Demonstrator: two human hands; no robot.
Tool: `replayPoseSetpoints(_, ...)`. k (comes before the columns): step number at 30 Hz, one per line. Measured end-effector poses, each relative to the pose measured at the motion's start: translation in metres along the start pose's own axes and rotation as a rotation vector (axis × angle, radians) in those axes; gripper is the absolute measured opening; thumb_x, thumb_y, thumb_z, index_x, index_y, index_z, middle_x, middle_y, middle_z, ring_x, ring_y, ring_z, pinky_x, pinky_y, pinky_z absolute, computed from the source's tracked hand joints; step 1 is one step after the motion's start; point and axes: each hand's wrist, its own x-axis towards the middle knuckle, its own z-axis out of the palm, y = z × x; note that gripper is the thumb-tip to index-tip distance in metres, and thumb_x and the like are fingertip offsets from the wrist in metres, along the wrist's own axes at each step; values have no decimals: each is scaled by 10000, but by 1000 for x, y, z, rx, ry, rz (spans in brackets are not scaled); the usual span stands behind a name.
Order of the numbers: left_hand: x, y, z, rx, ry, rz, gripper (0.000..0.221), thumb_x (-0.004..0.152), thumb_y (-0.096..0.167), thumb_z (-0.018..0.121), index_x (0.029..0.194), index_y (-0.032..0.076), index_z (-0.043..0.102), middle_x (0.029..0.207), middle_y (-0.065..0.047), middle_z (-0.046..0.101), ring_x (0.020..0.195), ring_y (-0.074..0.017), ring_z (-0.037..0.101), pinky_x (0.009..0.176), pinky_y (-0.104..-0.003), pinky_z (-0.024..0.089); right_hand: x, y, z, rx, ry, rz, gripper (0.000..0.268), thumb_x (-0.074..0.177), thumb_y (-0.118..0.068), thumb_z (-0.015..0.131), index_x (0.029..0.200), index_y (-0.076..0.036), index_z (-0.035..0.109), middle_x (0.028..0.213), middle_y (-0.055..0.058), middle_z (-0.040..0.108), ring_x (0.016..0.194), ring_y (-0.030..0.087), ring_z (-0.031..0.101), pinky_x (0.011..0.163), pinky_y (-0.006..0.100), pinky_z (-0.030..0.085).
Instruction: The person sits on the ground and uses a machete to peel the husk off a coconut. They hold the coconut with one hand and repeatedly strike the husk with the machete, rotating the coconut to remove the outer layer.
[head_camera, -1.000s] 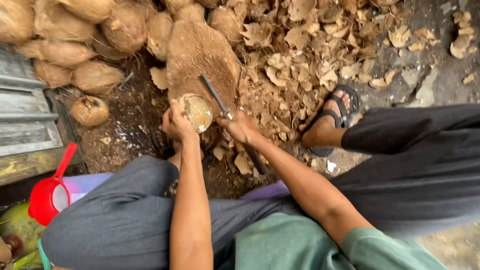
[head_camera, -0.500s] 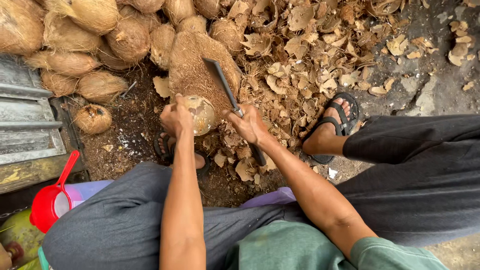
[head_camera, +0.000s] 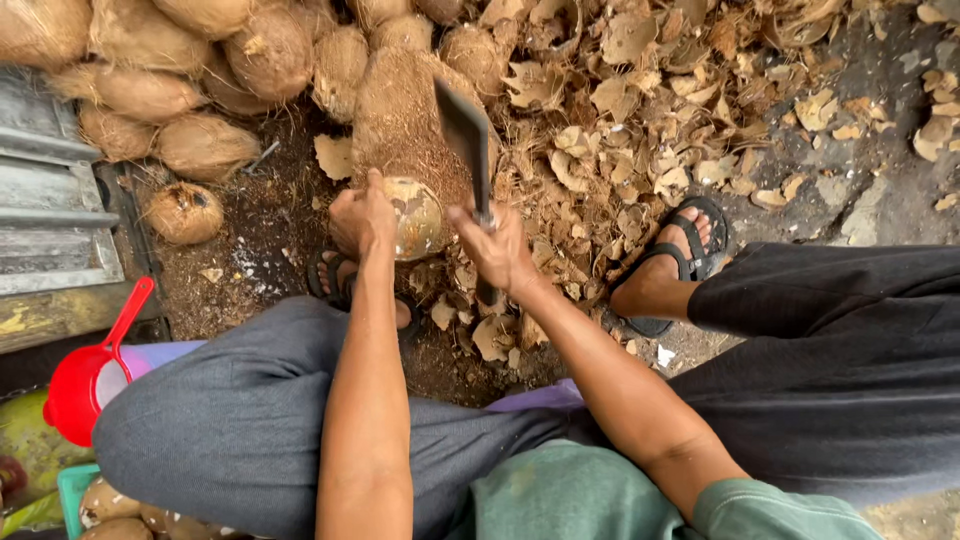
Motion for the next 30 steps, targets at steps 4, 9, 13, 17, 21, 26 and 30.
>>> replayPoseSetpoints(4, -25, 30, -26, 128, 31, -51, 395, 832, 536, 680, 773, 149, 739, 729, -159, 679, 807, -337, 710, 709, -427, 504, -18, -17, -5, 11, -185, 149, 348, 1010, -237, 601, 706, -66, 588, 505, 73, 516, 435, 176, 458, 570, 331, 486)
replayPoseSetpoints(9, -17, 16, -21, 52, 30, -37, 372, 859, 460, 681, 725, 113, 703, 699, -159, 651, 750, -345, 691, 706, -455, 485, -3, -31, 3, 138, -68, 73, 405, 1009, -326, 662, 663, -136, 569, 477, 44, 539, 380, 152, 498, 468, 267, 473)
replayPoseSetpoints(13, -13, 18, -10, 99, 34, -37, 392, 847, 478, 679, 808, 91, 731, 718, -155, 680, 793, -351, 721, 714, -440, 517, -14, -2, 1, -3, -100, 168, 394, 1031, -314, 581, 678, -141, 559, 443, 18, 517, 356, 132, 471, 477, 264, 475)
replayPoseSetpoints(17, -33, 43, -30, 147, 37, -34, 353, 861, 451, 691, 774, 109, 711, 709, -126, 692, 772, -331, 728, 694, -427, 500, -9, -27, 2, 73, -120, 238, 362, 1002, -308, 611, 708, -99, 576, 456, 40, 510, 361, 118, 464, 480, 301, 491)
replayPoseSetpoints(21, -43, 50, -48, 157, 21, -8, 410, 825, 489, 679, 752, 90, 738, 720, -184, 702, 824, -402, 727, 733, -472, 493, 0, -35, 4, 134, -3, 37, 387, 1026, -292, 619, 669, -155, 562, 444, 22, 553, 350, 118, 535, 451, 242, 484)
replayPoseSetpoints(26, -52, 76, -50, 239, 11, -58, 343, 895, 412, 690, 797, 87, 736, 751, -156, 706, 780, -345, 726, 732, -426, 544, -16, -32, -6, -169, -202, 550, 302, 938, -202, 646, 676, -60, 601, 468, 58, 498, 403, 177, 436, 453, 283, 412)
replayPoseSetpoints(30, -51, 62, -72, 289, -71, -65, 554, 856, 576, 656, 823, 34, 768, 804, -195, 729, 884, -379, 734, 740, -481, 556, -12, -28, 5, -203, -91, 646, 296, 937, -230, 633, 682, -86, 588, 487, 81, 528, 411, 201, 492, 485, 338, 466)
